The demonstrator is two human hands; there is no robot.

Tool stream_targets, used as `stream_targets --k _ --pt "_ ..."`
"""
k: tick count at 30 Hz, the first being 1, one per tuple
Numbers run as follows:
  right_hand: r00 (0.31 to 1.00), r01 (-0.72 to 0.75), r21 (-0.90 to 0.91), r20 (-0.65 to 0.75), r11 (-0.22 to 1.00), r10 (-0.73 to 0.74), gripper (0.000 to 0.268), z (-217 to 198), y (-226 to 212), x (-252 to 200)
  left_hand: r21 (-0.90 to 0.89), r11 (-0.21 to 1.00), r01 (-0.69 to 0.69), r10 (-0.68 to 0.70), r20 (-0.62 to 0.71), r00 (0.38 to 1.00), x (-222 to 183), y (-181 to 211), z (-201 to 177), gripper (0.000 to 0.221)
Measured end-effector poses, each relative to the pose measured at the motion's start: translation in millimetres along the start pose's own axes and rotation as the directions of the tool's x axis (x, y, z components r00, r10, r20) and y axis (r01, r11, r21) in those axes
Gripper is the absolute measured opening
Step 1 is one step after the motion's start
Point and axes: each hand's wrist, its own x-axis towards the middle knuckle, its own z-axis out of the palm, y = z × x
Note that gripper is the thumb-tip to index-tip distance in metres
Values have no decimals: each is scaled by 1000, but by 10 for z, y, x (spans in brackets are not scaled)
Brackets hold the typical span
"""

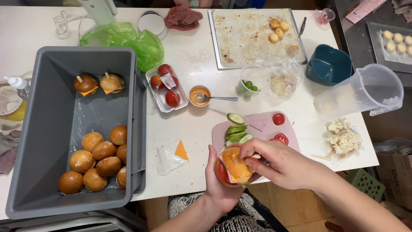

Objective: The person prepares mini burgers by spreading sauce onto the buns, adding sliced tomato and cucumber, and placing a slice of cheese on each burger.

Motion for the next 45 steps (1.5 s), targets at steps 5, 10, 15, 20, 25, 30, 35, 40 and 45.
stream_targets --k 5,10,15,20,25,30,35,40,45 --pt "994 105 -34 -36 994 -107 17 -10 146 -26 17 999 30 -30 -23 999 -13 44 137 74" --pt "965 80 272 -264 959 -6 35 11 332 43 -57 998 -34 31 -50 998 145 80 -44 71" --pt "934 273 -184 -186 944 -306 103 169 181 414 -55 983 -177 177 10 984 380 178 -113 86" --pt "913 329 -209 -177 921 -367 91 172 101 875 -41 944 -327 315 -176 933 445 440 89 87" --pt "892 431 -141 -84 891 -445 94 467 -83 1320 43 882 -469 441 -427 790 202 775 35 73" --pt "860 493 -133 -74 860 -505 82 860 -313 1973 166 701 -693 690 -400 602 -21 1317 -383 61" --pt "794 558 -258 -112 789 -598 83 1324 -498 2793 377 689 -619 724 -308 617 -631 2081 -404 56" --pt "753 592 -332 -97 734 -651 99 1847 -654 3625 621 562 -546 803 -253 539 -735 3083 -669 71" --pt "905 361 -257 -133 896 -403 121 1814 -751 3986 552 708 -441 701 -475 532 -539 4496 -1370 79"
